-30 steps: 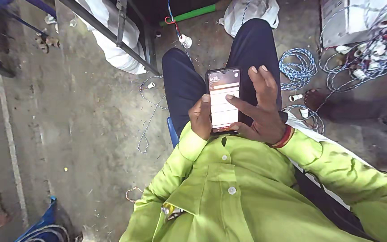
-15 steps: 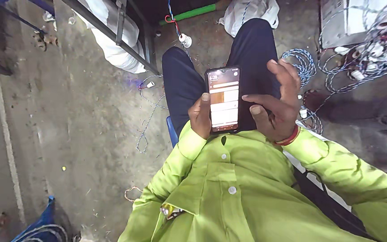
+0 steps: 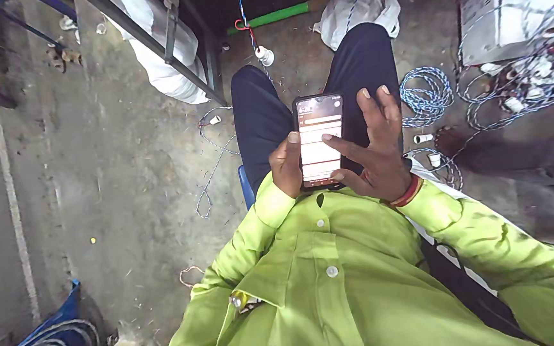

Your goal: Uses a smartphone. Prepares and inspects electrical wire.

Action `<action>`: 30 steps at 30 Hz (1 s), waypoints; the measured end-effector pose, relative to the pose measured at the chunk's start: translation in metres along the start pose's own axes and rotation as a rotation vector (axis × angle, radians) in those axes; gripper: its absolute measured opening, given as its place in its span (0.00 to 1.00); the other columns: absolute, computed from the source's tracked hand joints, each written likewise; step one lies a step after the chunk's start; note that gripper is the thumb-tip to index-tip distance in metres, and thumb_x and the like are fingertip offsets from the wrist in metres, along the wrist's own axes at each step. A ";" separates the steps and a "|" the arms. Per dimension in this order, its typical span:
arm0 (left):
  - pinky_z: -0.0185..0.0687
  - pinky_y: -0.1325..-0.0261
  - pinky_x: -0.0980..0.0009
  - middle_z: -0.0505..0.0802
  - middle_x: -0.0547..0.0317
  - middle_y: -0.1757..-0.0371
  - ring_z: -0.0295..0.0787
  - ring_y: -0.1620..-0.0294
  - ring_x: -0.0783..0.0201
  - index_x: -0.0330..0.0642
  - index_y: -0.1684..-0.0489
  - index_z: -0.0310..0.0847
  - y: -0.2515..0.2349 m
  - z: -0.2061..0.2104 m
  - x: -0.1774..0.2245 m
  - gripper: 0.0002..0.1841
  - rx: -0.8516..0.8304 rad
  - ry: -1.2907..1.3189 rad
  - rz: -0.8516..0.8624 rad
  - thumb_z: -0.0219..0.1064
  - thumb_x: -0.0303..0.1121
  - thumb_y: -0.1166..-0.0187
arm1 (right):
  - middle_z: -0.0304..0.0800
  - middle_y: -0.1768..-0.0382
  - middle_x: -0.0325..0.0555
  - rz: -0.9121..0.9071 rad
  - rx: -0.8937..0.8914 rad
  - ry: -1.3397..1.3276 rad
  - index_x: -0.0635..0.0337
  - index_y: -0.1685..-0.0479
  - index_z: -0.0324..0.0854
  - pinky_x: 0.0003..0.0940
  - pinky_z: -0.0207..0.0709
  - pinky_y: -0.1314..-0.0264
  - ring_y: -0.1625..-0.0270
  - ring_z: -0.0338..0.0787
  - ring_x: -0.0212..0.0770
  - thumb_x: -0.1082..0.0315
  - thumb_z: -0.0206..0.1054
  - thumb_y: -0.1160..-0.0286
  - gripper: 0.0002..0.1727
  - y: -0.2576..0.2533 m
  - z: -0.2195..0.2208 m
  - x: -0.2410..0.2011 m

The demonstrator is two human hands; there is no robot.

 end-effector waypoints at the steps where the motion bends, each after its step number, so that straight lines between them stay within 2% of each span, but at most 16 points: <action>1: 0.94 0.51 0.66 0.97 0.62 0.63 0.96 0.61 0.70 0.41 0.57 0.89 0.000 0.000 0.000 0.20 0.000 -0.001 0.002 0.49 0.37 0.05 | 0.50 0.08 0.65 0.006 -0.014 0.009 0.31 0.27 0.82 0.69 0.31 0.08 0.06 0.36 0.73 0.31 0.53 0.19 0.30 -0.001 0.001 0.000; 3: 0.94 0.53 0.67 0.97 0.63 0.65 0.95 0.62 0.71 0.42 0.58 0.89 0.000 0.000 0.000 0.20 0.008 -0.006 0.000 0.49 0.36 0.05 | 0.48 0.07 0.65 0.022 -0.036 0.020 0.28 0.26 0.81 0.72 0.31 0.09 0.06 0.34 0.74 0.30 0.53 0.19 0.30 -0.002 0.003 0.000; 5: 0.94 0.52 0.67 0.97 0.63 0.64 0.96 0.62 0.70 0.42 0.57 0.89 0.000 0.001 0.001 0.20 0.009 -0.005 -0.003 0.48 0.35 0.05 | 0.49 0.08 0.66 0.043 -0.031 0.026 0.28 0.30 0.84 0.75 0.32 0.11 0.07 0.35 0.76 0.31 0.51 0.17 0.28 -0.001 0.002 0.003; 7: 0.94 0.53 0.66 0.97 0.62 0.64 0.96 0.62 0.70 0.41 0.57 0.89 0.000 0.000 0.001 0.20 0.010 -0.008 -0.003 0.48 0.36 0.05 | 0.58 0.12 0.68 0.061 0.052 0.002 0.38 0.41 0.90 0.71 0.36 0.09 0.07 0.43 0.74 0.38 0.52 0.13 0.25 0.001 -0.005 0.006; 9: 0.94 0.53 0.66 0.97 0.61 0.64 0.96 0.62 0.69 0.41 0.57 0.89 0.000 0.000 0.000 0.20 0.013 -0.009 -0.008 0.48 0.37 0.05 | 0.69 0.18 0.69 0.087 0.175 -0.051 0.48 0.53 0.93 0.64 0.46 0.08 0.09 0.53 0.70 0.45 0.55 0.12 0.23 0.004 -0.016 0.011; 11: 0.95 0.53 0.66 0.97 0.60 0.64 0.96 0.62 0.69 0.40 0.57 0.89 0.001 0.000 -0.001 0.19 0.025 0.005 -0.019 0.49 0.37 0.05 | 0.72 0.21 0.70 0.126 0.240 -0.103 0.53 0.58 0.93 0.61 0.50 0.09 0.10 0.57 0.68 0.48 0.56 0.11 0.24 0.008 -0.023 0.017; 15: 0.94 0.52 0.65 0.97 0.59 0.63 0.96 0.60 0.68 0.40 0.56 0.89 0.001 0.000 -0.001 0.19 0.025 0.015 -0.016 0.50 0.36 0.06 | 0.74 0.22 0.69 0.107 0.245 -0.131 0.54 0.57 0.92 0.59 0.50 0.08 0.10 0.58 0.66 0.49 0.56 0.12 0.23 0.009 -0.023 0.015; 20: 0.95 0.53 0.65 0.97 0.60 0.64 0.96 0.62 0.68 0.40 0.57 0.89 0.001 0.000 -0.001 0.20 0.015 0.006 -0.022 0.50 0.38 0.05 | 0.71 0.19 0.68 0.050 0.145 -0.108 0.50 0.48 0.92 0.63 0.44 0.08 0.09 0.54 0.69 0.44 0.57 0.14 0.24 0.005 -0.011 0.009; 23: 0.94 0.51 0.65 0.97 0.59 0.63 0.96 0.61 0.68 0.40 0.56 0.89 0.001 0.001 -0.001 0.20 -0.005 0.021 0.000 0.49 0.38 0.05 | 0.60 0.12 0.65 0.021 0.068 -0.071 0.41 0.36 0.88 0.65 0.37 0.07 0.07 0.44 0.70 0.37 0.56 0.16 0.26 0.002 -0.004 0.004; 26: 0.94 0.51 0.66 0.97 0.60 0.63 0.96 0.61 0.69 0.40 0.56 0.89 0.001 0.001 -0.001 0.19 -0.002 0.023 0.006 0.49 0.37 0.06 | 0.48 0.07 0.63 0.016 -0.026 0.003 0.26 0.27 0.81 0.75 0.29 0.10 0.06 0.33 0.75 0.30 0.55 0.20 0.28 -0.001 0.004 0.001; 28: 0.94 0.53 0.66 0.96 0.61 0.64 0.96 0.62 0.69 0.40 0.57 0.89 0.001 0.001 0.000 0.20 0.002 0.014 -0.003 0.49 0.36 0.06 | 0.49 0.07 0.64 0.028 -0.025 0.021 0.26 0.32 0.85 0.78 0.28 0.12 0.07 0.33 0.77 0.31 0.55 0.20 0.27 -0.001 0.005 0.002; 30: 0.94 0.54 0.66 0.96 0.60 0.66 0.96 0.63 0.69 0.40 0.58 0.89 0.001 0.000 0.001 0.20 0.011 0.005 0.000 0.49 0.36 0.06 | 0.60 0.12 0.66 0.027 0.087 0.010 0.37 0.46 0.90 0.73 0.35 0.10 0.07 0.42 0.74 0.37 0.55 0.16 0.23 0.001 -0.006 0.004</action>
Point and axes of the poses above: each hand's wrist, its own y-axis away from the middle knuckle, its own z-axis out of the palm, x = y × z, the point moved 9 cm from there along -y, towards the middle knuckle
